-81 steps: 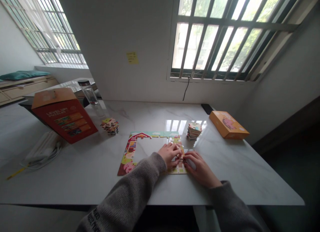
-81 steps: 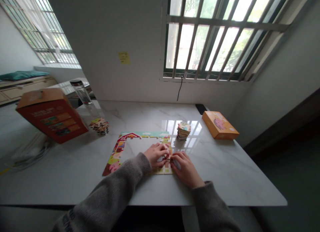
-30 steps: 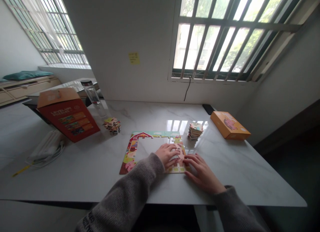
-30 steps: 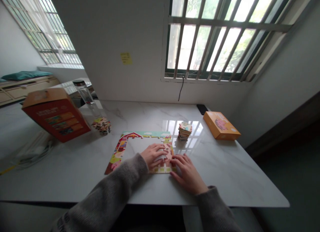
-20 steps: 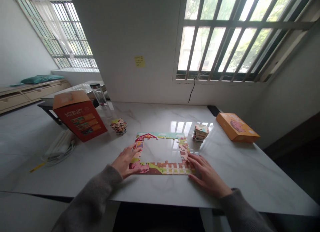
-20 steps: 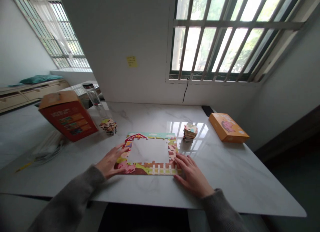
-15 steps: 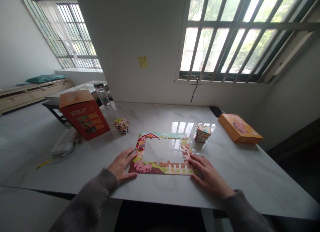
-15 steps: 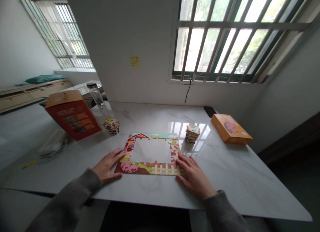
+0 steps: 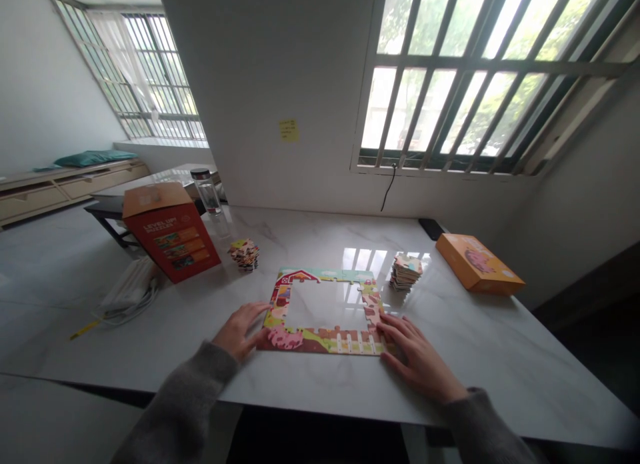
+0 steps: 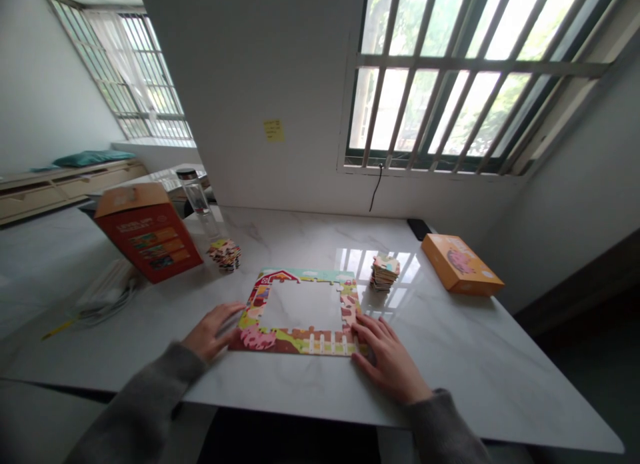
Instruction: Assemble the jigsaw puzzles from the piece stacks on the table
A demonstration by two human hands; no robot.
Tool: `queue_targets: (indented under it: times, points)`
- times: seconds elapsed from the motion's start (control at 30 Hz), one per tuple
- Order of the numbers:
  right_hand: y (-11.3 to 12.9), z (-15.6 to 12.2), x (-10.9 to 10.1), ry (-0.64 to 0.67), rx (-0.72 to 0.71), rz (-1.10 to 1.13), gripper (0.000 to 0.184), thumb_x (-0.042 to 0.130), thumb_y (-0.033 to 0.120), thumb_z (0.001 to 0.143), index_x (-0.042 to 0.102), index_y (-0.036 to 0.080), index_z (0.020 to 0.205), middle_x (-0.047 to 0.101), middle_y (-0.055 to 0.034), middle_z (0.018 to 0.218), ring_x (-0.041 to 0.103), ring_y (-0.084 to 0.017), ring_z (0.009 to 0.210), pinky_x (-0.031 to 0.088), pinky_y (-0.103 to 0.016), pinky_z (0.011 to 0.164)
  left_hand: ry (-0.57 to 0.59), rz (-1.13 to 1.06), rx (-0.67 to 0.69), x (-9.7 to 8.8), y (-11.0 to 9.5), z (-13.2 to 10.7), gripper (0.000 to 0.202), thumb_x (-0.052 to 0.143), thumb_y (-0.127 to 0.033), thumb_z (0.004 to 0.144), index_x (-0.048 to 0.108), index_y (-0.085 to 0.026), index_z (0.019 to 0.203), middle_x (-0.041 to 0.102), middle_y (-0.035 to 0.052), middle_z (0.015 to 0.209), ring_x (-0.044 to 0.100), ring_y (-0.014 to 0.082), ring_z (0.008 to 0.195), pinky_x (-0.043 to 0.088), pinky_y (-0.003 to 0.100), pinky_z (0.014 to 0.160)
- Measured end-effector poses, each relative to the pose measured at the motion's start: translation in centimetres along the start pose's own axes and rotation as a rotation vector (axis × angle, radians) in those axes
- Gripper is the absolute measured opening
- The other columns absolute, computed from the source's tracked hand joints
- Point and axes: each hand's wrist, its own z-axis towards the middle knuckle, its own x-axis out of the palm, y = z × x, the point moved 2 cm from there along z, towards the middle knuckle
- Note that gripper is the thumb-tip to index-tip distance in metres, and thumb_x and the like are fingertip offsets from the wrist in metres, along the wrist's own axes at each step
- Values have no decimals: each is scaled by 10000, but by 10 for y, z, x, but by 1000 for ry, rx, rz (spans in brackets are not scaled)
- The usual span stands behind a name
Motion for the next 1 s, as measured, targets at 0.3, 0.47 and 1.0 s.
queue_targets:
  times: [0.3,0.47,1.0]
  points:
    - [-8,0,6,-12,-9,6,484,557,424,957,530,294,1423,476,-74,1534,433,-299,1420,320,-580,1203,-81,-50,1,-2,-6,0,308,513,-391,923,691,-216,1104,689,87,1199,625,260,1161,511,432,1041]
    - [-11,-1,8,-15,-24,-10,479,553,423,961,531,301,1424,477,-77,1533,446,-304,1412,346,-580,1191,-162,2,-4,-10,-16,3,267,519,-298,901,666,-232,1113,684,79,1151,620,250,1112,520,425,1001]
    - [-23,-2,18,-48,-34,-43,513,569,465,942,525,332,1436,460,-51,1547,460,-328,1400,393,-580,1163,-58,469,-277,-104,35,137,716,721,-424,772,492,-240,1425,435,129,1445,406,354,1316,345,474,1128]
